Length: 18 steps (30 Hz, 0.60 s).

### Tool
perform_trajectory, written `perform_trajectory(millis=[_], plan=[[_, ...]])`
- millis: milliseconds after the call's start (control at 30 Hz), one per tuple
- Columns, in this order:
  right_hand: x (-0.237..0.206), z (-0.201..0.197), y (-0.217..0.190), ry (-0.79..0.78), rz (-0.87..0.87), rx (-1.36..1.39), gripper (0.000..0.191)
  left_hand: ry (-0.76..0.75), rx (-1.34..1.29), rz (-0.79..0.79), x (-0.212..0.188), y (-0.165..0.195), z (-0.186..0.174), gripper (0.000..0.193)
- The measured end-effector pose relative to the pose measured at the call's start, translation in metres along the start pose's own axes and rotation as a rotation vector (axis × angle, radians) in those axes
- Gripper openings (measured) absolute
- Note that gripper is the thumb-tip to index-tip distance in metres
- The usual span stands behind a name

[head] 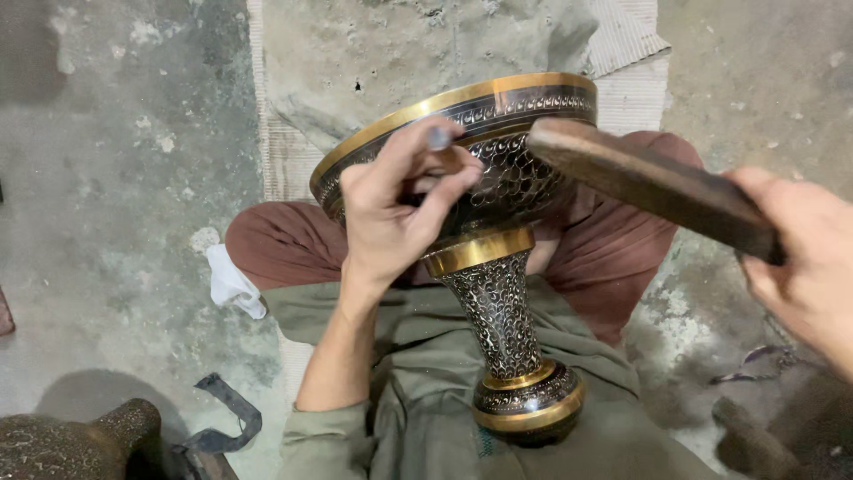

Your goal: The person sits cross-legged on the floor with an ornate brass bowl on their lap. They hold a punch against the bowl's decorated surface and repeatedly strike it with a mallet, repositioning the punch around the rim and body to work the pattern.

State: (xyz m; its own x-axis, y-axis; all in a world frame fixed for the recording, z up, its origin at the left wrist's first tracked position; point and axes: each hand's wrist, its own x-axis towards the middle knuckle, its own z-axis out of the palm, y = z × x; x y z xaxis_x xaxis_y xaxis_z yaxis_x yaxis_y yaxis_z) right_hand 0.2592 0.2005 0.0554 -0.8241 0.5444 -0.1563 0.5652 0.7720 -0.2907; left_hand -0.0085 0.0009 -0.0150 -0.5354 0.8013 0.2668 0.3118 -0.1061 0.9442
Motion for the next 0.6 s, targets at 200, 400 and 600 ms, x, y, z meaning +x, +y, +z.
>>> perform_trajectory(millis=[200,400,600], plan=[[-0.014,0.034,-0.004,0.036,0.129,-0.080,0.050,-0.409,0.107,0.144,0.028,0.004,-0.014,0.043],[-0.034,0.048,0.032,0.084,0.260,0.342,0.020,-0.477,0.172,0.120,0.034,0.009,-0.015,0.047],[-0.053,0.047,0.037,0.130,0.107,0.192,0.023,-0.593,0.182,0.203,0.046,0.003,-0.014,0.045]])
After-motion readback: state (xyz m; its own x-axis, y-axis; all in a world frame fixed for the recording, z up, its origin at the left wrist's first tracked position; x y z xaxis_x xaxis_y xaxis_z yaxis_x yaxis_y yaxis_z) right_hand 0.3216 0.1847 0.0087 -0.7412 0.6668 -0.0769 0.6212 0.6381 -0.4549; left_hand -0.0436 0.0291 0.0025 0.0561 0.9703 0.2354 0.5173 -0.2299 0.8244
